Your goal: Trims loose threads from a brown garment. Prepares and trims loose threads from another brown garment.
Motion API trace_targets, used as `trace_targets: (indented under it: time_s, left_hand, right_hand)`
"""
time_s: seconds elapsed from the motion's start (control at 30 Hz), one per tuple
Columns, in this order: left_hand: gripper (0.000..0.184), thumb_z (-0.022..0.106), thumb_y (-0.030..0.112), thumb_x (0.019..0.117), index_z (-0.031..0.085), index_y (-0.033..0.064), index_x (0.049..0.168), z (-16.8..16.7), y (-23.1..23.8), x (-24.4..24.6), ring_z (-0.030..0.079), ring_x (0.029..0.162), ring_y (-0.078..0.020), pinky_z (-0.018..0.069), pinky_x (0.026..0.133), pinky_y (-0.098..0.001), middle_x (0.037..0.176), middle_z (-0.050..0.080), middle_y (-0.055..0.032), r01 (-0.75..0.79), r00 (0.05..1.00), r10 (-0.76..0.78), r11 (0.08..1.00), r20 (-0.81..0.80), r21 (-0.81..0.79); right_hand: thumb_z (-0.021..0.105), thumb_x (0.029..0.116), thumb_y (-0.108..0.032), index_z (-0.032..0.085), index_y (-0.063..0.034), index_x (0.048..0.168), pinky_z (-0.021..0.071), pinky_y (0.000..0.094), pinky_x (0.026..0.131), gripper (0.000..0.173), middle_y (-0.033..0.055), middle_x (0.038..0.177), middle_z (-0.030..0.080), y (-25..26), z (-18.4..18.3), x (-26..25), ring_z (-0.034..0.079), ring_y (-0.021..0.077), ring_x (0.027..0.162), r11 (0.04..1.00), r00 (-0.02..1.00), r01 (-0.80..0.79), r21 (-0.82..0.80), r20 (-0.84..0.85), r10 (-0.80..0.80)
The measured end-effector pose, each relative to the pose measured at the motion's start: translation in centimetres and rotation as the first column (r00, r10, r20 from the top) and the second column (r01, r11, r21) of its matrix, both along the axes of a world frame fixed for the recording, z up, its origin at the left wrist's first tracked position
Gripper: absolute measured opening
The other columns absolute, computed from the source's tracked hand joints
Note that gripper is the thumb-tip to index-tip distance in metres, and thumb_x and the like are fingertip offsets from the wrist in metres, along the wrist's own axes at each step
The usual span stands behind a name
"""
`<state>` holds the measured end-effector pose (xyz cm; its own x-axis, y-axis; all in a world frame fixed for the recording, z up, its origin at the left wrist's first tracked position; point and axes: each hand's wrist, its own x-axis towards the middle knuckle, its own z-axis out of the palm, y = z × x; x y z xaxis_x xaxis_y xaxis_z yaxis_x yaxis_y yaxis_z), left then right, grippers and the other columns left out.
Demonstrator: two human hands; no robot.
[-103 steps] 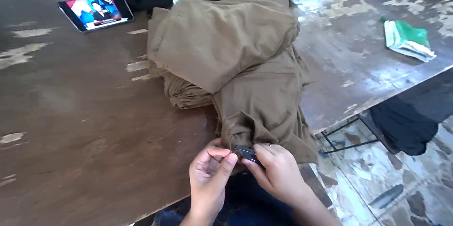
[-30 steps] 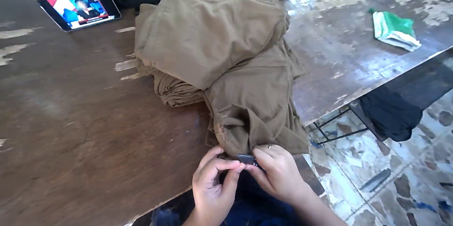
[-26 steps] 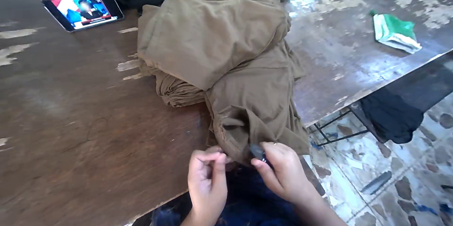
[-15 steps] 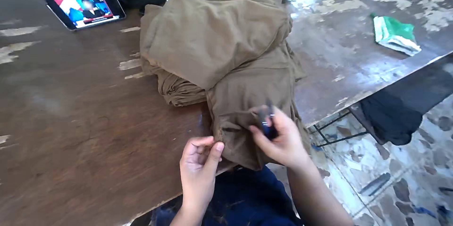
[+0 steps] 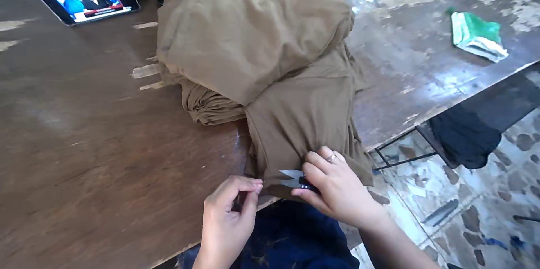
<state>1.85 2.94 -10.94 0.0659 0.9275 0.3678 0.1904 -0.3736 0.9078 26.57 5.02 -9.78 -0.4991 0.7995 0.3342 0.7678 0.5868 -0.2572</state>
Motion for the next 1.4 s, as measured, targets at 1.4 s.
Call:
trace_targets:
  time_s: [1.4]
  left_hand:
    - [0.006,0.072,0.009,0.0949,0.069,0.0103,0.1,0.6,-0.4,-0.7,0.072,0.088,-0.0061,0.0608,0.079,-0.0203,0.096,0.074,0.0014,0.22,0.964,-0.217,0.975,0.15,-0.005]
  right_hand:
    - [0.036,0.1065,-0.055,0.061,-0.0126,0.077,0.043,0.0424,0.065,0.057,0.0052,0.075,0.057,0.9,0.9,-0.8,0.059,0.0291,0.081,0.994,0.991,-0.062,-0.086,0.109,0.072]
